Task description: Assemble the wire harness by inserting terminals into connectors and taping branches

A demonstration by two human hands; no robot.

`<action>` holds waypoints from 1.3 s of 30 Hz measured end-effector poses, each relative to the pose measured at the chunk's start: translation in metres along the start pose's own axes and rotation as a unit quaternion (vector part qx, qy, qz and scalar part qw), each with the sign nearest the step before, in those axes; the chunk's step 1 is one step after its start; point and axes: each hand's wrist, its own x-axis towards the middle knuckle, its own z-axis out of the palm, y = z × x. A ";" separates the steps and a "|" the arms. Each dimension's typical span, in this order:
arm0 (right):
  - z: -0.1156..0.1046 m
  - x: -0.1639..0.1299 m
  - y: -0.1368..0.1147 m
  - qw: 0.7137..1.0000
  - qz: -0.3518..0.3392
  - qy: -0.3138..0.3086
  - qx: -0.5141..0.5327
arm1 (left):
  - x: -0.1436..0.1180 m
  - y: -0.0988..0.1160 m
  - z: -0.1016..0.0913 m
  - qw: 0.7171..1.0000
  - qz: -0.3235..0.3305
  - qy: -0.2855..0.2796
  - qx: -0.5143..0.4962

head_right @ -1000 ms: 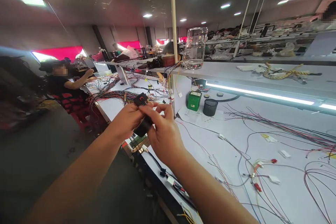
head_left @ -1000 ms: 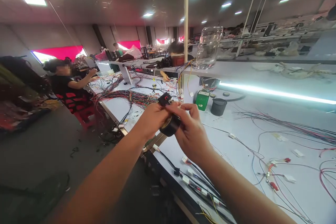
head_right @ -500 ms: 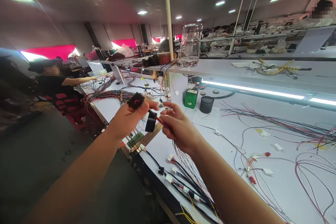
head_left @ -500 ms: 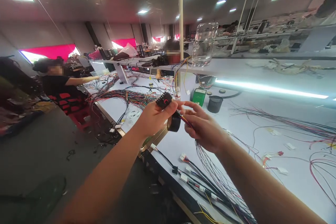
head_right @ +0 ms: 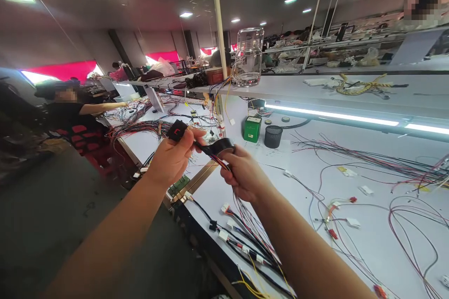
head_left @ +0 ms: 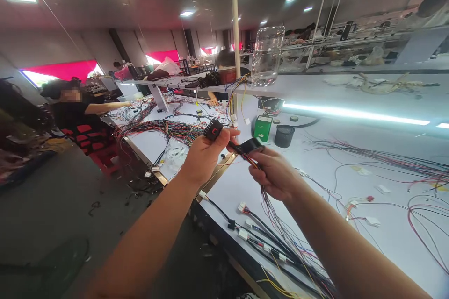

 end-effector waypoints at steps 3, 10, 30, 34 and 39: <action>-0.006 0.000 -0.006 0.993 0.071 -0.091 0.034 | 0.006 0.002 -0.001 0.999 0.017 -0.013 0.029; 0.005 -0.018 0.000 0.875 -0.346 0.007 -0.337 | 0.014 0.006 0.004 0.994 0.005 0.036 0.107; -0.010 0.014 0.020 0.988 0.094 -0.058 0.110 | -0.009 -0.038 0.028 0.988 -0.074 0.004 -0.132; -0.024 0.009 0.023 0.968 0.168 -0.165 0.084 | -0.004 -0.020 0.011 0.992 -0.108 -0.056 -0.028; -0.016 -0.007 0.019 0.986 -0.149 -0.046 -0.058 | 0.002 -0.012 0.005 0.985 -0.086 0.032 0.145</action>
